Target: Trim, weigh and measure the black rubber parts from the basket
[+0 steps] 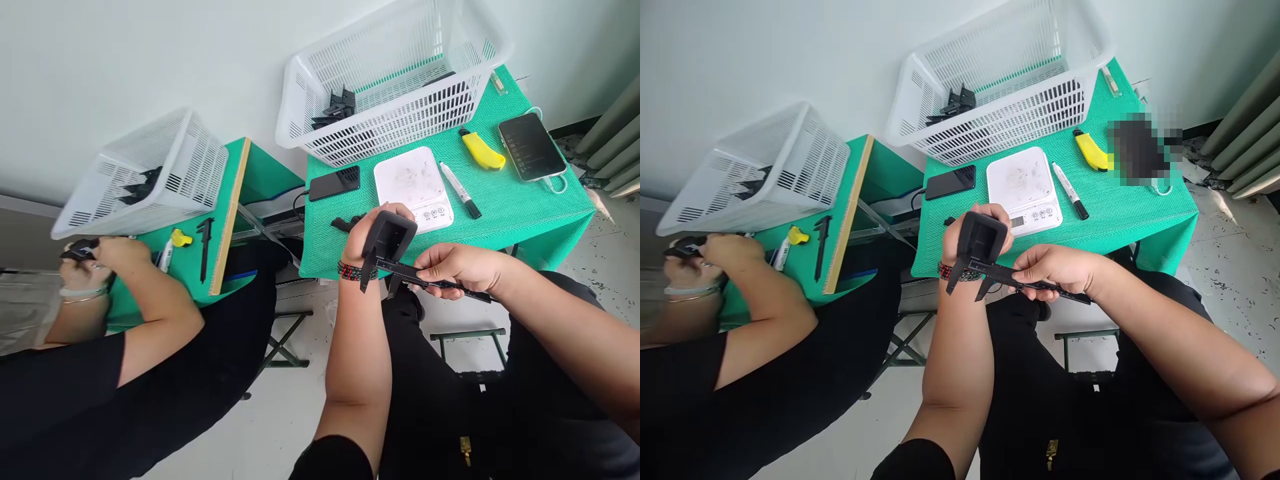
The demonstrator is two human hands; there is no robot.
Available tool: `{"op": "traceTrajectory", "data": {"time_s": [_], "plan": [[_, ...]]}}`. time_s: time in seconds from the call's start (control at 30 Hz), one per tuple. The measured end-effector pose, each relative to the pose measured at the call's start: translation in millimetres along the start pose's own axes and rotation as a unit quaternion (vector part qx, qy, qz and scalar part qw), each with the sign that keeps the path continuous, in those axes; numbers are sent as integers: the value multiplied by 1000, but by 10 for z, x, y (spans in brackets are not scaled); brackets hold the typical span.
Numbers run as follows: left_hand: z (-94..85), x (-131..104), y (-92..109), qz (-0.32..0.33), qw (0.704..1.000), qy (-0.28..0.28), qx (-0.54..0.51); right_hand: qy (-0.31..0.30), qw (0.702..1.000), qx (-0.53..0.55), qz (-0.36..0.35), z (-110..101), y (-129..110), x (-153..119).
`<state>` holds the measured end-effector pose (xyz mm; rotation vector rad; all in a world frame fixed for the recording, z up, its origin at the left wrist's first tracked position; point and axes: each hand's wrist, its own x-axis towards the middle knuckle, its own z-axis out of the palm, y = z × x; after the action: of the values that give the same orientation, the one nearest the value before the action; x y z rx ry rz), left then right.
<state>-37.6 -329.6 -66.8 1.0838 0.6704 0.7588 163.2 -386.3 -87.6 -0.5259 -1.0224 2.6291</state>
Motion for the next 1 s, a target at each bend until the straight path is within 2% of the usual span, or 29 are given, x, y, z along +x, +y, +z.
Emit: {"op": "traceTrajectory", "data": {"time_s": [0.33, 0.43, 0.6, 0.83, 1.0], "plan": [[38, 8, 30, -6, 1000, -3, -5, 46, 998, -30, 9, 41, -3, 14], [40, 7, 25, -4, 1000, 15, -11, 50, 998, -32, 8, 44, -4, 17], [119, 21, 60, -22, 995, 31, -92, 50, 998, -30, -8, 57, -3, 23], [352, 99, 105, 35, 968, 164, -187, 68, 995, 10, -70, 152, 9, 88], [294, 118, 72, 72, 944, 229, -227, 101, 982, -37, -153, 144, -54, 12]]}}
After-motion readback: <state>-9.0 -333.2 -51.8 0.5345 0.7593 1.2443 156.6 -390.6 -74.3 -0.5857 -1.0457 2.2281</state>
